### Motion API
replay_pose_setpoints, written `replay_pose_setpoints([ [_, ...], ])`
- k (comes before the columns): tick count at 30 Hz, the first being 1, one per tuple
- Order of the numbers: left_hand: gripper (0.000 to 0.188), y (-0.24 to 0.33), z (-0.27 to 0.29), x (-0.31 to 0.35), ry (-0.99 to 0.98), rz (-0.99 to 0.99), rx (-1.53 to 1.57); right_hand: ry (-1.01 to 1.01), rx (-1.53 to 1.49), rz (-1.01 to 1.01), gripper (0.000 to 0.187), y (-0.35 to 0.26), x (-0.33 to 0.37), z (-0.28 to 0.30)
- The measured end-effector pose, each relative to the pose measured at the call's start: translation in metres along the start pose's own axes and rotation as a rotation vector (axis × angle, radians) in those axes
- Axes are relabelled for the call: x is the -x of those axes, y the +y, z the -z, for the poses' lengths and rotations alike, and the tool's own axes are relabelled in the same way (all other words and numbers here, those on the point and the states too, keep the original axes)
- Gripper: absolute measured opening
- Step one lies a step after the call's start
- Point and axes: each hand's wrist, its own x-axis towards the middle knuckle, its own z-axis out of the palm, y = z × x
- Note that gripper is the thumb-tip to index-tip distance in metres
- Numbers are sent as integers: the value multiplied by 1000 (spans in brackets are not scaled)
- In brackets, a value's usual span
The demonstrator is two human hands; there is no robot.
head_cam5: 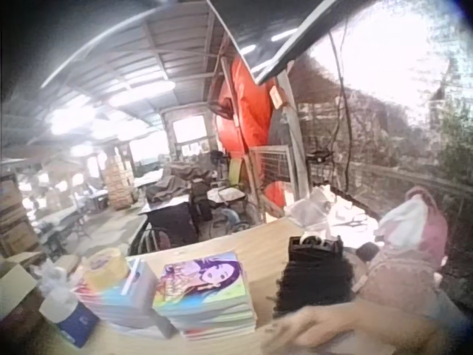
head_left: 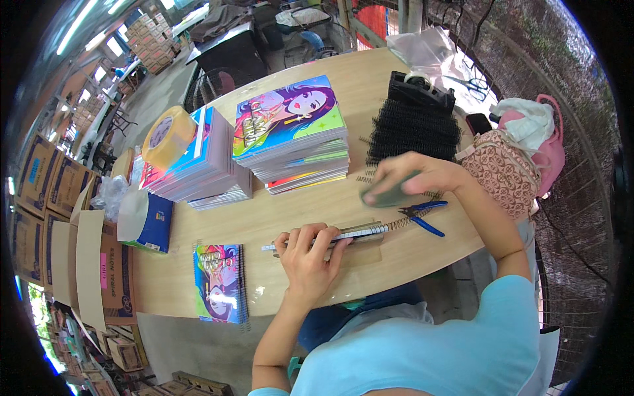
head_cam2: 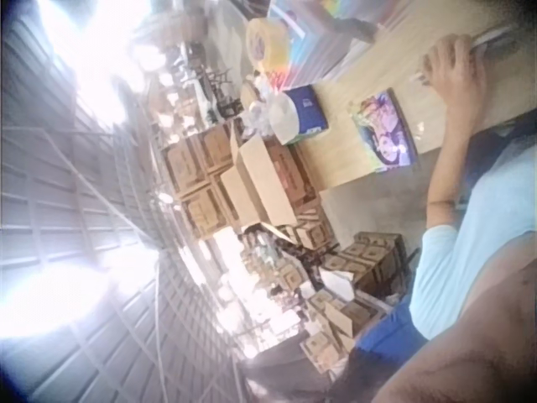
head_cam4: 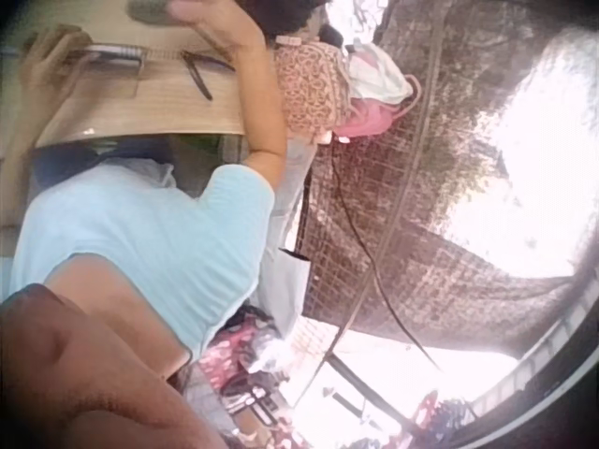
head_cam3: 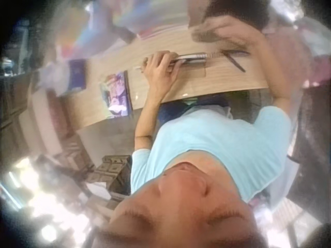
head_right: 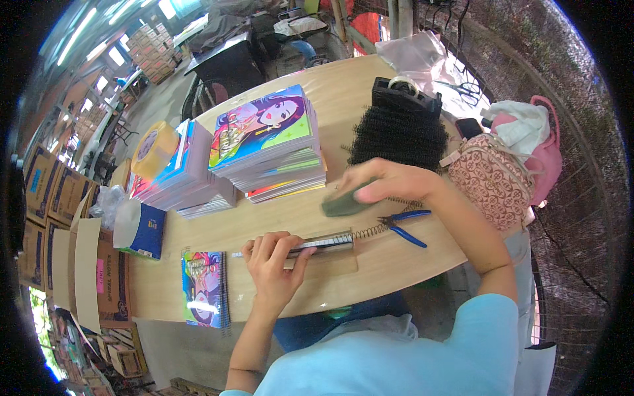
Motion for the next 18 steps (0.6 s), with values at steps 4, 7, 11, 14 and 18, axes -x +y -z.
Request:
replay_pose_setpoints([
  [4, 21, 0, -1, -2, 17, -17, 12, -68, -270, -27, 46, 10, -6, -22],
  [7, 24, 0, -1, 2, 11, -18, 18, -102, -627, 88, 50, 20, -7, -23],
  [11, 35, -4, -2, 2, 9, 16, 48, 27, -529, 143, 44, 34, -21, -30],
  [14, 44, -2, 1, 16, 42, 101, -88, -96, 133, 17, 44, 4, -31, -28],
  [18, 52, -22, -1, 26, 285, 284, -7, -20, -642, 88, 49, 43, -23, -42],
])
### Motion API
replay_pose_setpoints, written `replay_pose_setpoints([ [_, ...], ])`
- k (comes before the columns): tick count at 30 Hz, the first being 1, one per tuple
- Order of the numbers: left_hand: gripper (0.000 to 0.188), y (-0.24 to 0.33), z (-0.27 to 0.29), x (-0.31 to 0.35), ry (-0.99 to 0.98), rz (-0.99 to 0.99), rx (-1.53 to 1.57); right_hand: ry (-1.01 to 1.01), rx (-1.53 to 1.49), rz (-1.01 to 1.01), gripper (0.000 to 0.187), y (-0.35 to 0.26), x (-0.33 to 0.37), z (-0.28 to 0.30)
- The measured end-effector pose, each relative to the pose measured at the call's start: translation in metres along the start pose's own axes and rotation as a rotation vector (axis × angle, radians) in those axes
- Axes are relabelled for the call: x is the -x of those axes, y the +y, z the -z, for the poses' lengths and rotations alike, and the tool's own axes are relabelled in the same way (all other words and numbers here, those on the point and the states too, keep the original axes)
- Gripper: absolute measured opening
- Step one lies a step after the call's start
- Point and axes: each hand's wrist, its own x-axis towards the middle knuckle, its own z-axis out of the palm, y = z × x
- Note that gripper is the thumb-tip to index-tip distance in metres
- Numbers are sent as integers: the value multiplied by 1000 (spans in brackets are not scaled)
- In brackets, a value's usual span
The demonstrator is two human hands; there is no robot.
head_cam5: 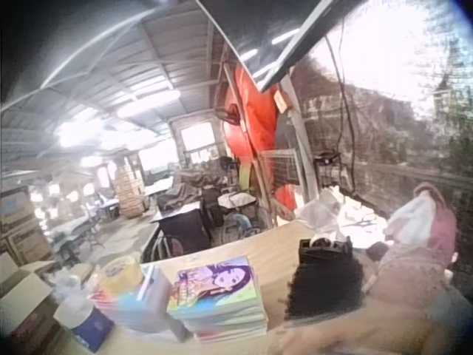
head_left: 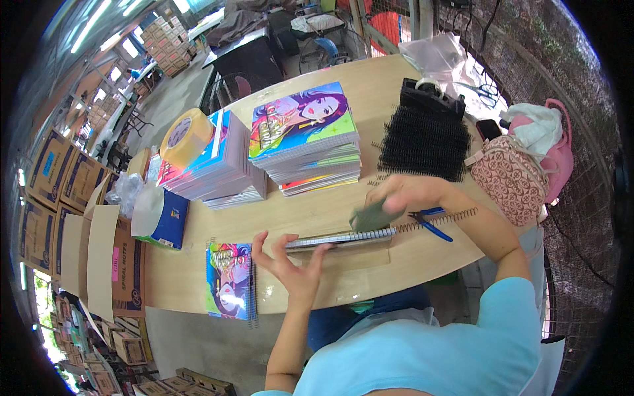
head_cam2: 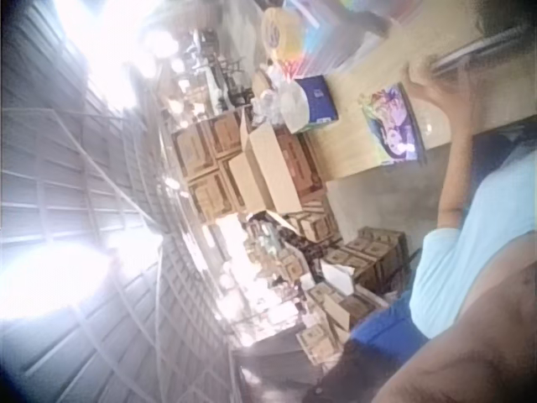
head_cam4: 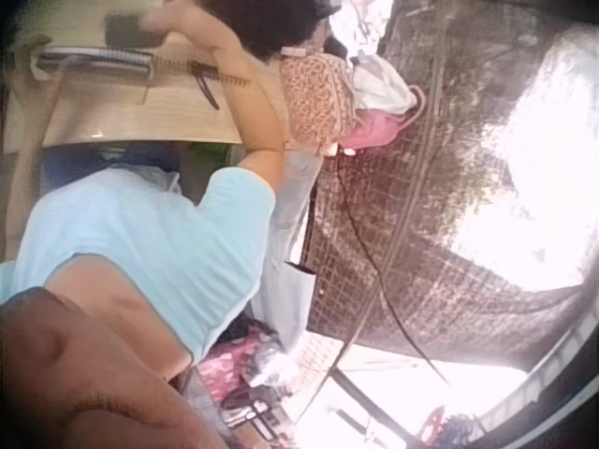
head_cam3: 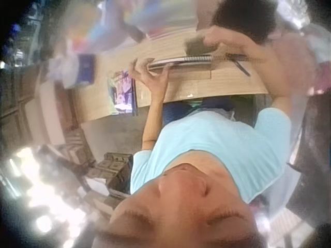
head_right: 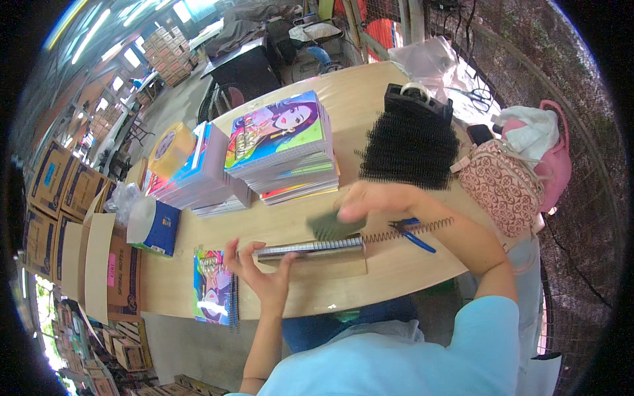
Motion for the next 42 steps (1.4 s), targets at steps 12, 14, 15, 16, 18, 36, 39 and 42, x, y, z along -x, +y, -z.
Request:
replay_pose_setpoints([
  [12, 57, -29, -22, 3, -120, 206, 441, -10, 374, 26, 48, -13, -33, -16],
  [14, 57, -32, -25, 3, -111, 157, 444, 57, 49, -7, 48, 11, -38, -13],
  [15, 58, -32, -24, 3, -126, 183, 449, 88, -107, -24, 49, 14, -43, -10],
  [16, 58, -31, -23, 4, -141, 209, 454, 151, -78, -36, 52, 18, -42, -15],
  [18, 58, -31, -23, 5, -137, 208, 448, 204, 235, -34, 54, 4, -48, -22],
  [36, 46, -72, -4, 7, -75, 445, 977, -38, 671, -63, 54, -28, -96, -43],
  [39, 60, -78, -2, 10, -81, 483, 980, 9, 399, -47, 53, -25, -99, -50],
  [42, 68, -75, -1, 2, -86, 460, 996, -80, 526, -45, 61, -26, -111, -47],
])
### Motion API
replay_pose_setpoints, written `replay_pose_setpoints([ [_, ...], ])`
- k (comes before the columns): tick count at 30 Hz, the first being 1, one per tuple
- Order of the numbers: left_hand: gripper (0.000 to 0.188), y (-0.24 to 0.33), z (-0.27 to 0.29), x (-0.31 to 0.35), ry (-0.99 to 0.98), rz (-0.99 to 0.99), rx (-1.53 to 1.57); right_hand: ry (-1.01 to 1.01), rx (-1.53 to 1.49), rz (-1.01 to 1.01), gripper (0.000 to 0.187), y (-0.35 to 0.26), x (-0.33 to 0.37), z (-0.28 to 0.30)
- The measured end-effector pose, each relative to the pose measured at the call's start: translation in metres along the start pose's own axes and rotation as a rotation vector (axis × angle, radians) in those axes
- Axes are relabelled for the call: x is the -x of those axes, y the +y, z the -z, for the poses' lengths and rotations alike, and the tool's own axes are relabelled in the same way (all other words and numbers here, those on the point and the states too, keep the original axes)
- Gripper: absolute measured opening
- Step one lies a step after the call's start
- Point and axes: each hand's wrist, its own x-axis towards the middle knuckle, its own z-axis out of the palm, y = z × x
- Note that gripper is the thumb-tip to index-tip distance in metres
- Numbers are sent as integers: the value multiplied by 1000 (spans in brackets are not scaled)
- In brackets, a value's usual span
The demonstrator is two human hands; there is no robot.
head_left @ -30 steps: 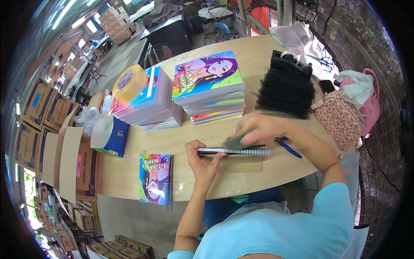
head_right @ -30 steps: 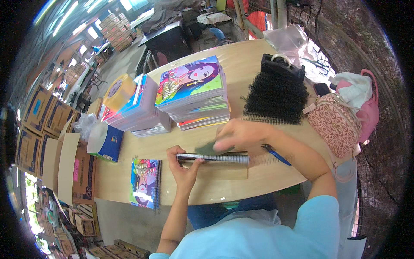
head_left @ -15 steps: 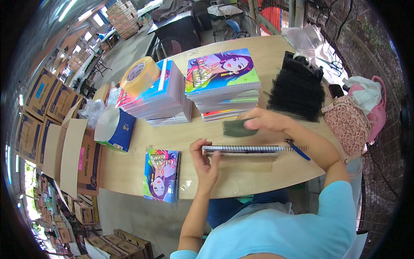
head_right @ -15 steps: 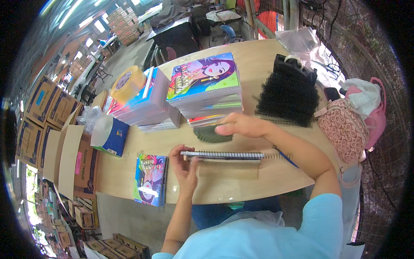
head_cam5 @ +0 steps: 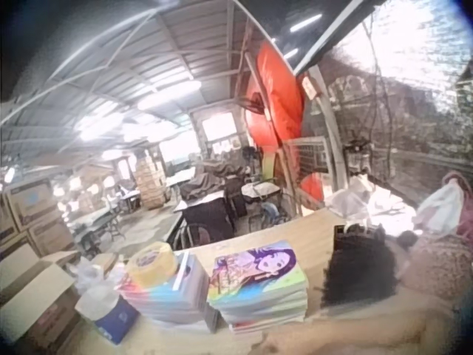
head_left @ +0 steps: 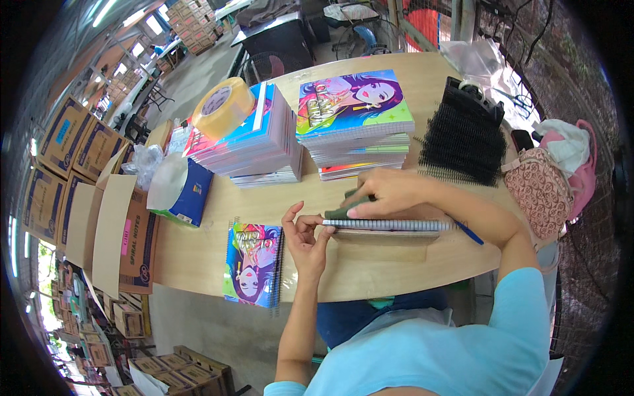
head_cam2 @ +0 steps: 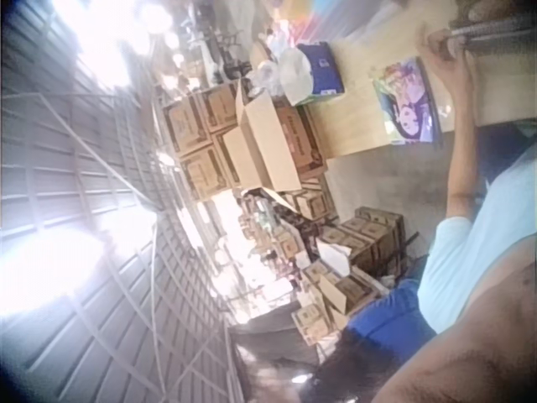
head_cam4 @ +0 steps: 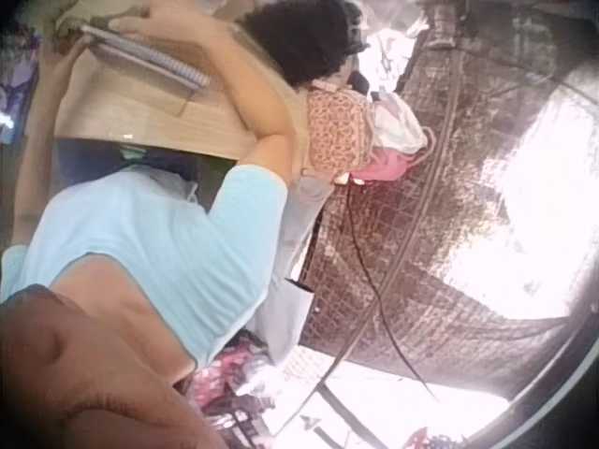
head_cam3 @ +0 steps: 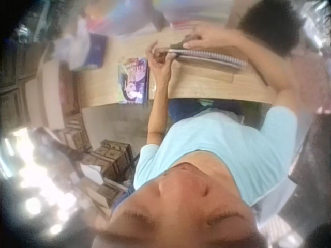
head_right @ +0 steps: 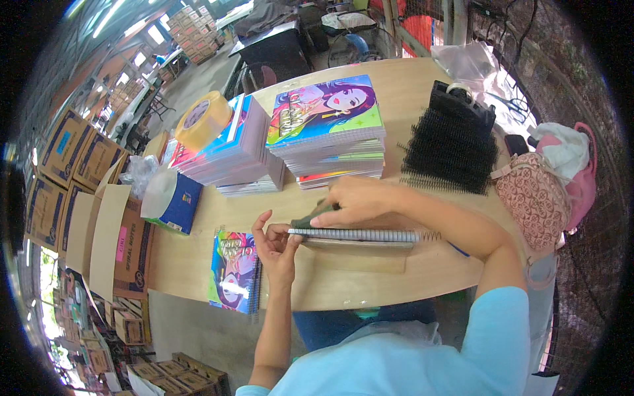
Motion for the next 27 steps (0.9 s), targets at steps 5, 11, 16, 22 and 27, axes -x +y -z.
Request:
replay_pose_setpoints([
  [5, 72, -1, 1, 3, -7, 43, 20, -201, 31, -287, 51, 10, -15, 1],
  [11, 39, 1, 2, 1, -97, -90, -41, 745, -40, -332, 38, 39, 90, -29],
  [16, 22, 7, -12, 0, -70, 27, 33, 852, 622, -559, 40, 55, 201, -105],
  [22, 34, 7, -15, 0, -41, 137, 152, 819, 846, -610, 42, 70, 208, -115],
  [27, 49, 6, -13, 0, -29, 149, 196, 1213, 462, -401, 40, 59, 189, -97],
])
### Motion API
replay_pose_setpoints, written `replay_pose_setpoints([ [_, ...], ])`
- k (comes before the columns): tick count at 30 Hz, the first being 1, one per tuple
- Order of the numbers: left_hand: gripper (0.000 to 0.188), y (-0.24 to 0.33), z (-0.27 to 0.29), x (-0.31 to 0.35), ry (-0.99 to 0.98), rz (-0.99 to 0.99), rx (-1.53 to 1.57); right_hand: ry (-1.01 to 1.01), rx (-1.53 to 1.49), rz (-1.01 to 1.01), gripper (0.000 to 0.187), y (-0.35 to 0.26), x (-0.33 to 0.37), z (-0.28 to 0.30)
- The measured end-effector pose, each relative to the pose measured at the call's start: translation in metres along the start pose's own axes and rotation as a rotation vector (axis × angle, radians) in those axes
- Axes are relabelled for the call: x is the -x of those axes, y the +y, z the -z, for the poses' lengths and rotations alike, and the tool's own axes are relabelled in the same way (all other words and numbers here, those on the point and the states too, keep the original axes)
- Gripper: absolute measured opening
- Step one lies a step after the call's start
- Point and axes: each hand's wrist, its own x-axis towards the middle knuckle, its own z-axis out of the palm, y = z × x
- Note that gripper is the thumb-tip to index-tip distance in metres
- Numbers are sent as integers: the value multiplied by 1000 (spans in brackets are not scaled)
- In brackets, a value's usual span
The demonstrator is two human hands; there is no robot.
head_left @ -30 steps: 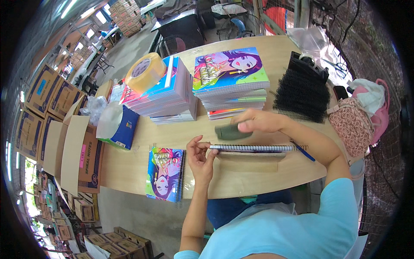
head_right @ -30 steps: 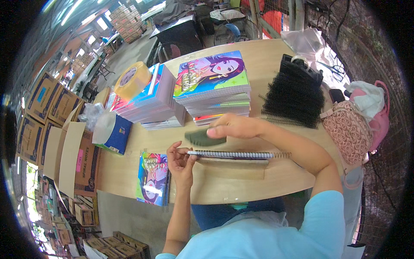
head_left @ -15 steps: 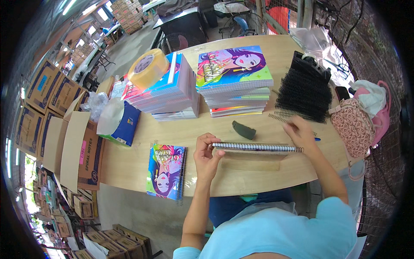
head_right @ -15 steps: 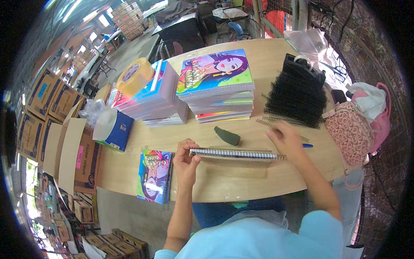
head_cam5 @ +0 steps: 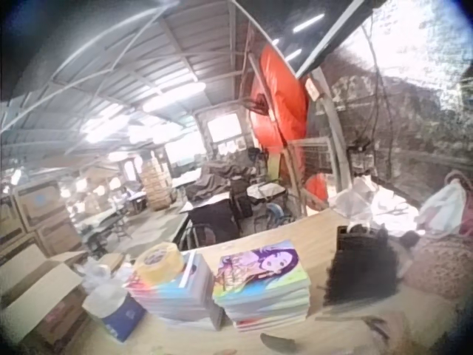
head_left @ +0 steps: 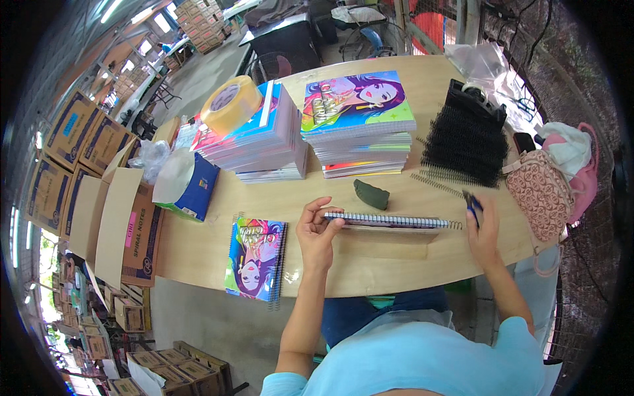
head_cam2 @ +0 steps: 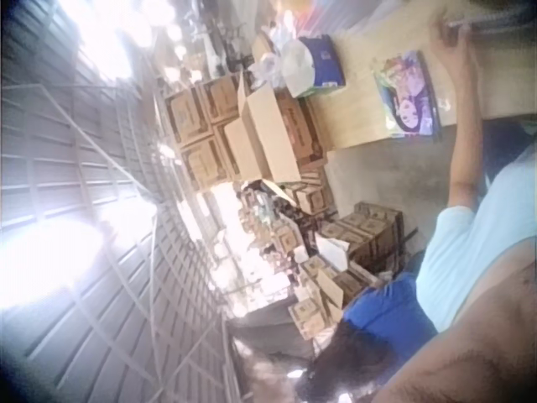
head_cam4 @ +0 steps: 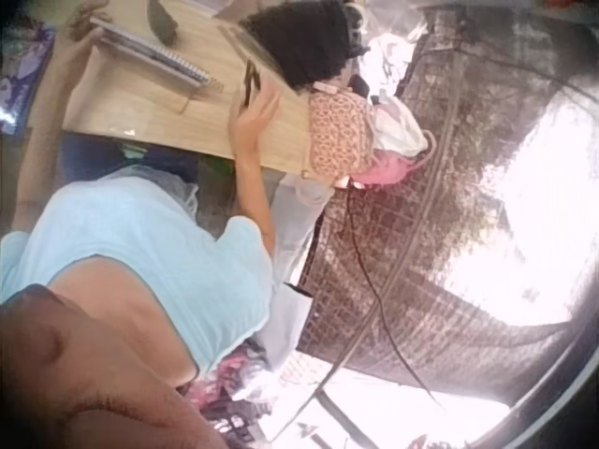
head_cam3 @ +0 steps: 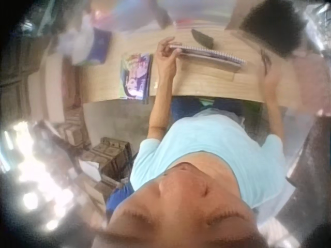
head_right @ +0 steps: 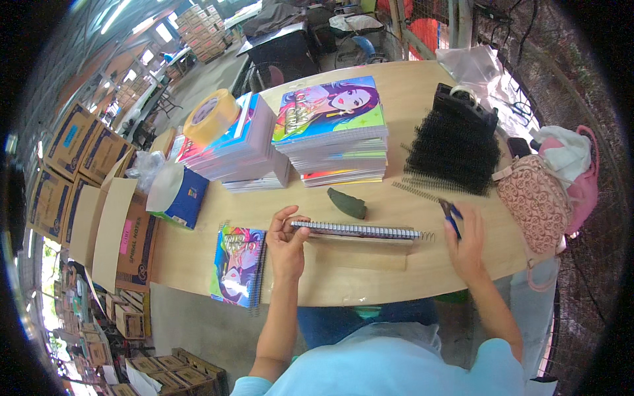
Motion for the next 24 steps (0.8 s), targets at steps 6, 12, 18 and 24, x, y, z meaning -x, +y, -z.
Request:
replay_pose_setpoints([
  [6, 54, 1, -3, -3, -29, 29, 41, -168, 117, 1133, 39, -165, -130, -9],
  [12, 63, 1, -6, -6, 0, 10, 91, -244, 165, 1647, 9, -209, -159, -52],
  [18, 69, 5, -1, -6, -14, 12, 21, -544, 380, 1516, 18, -212, -149, -44],
  [24, 69, 21, -30, 1, 220, -517, -766, -635, -234, 403, 28, -149, -130, -27],
])
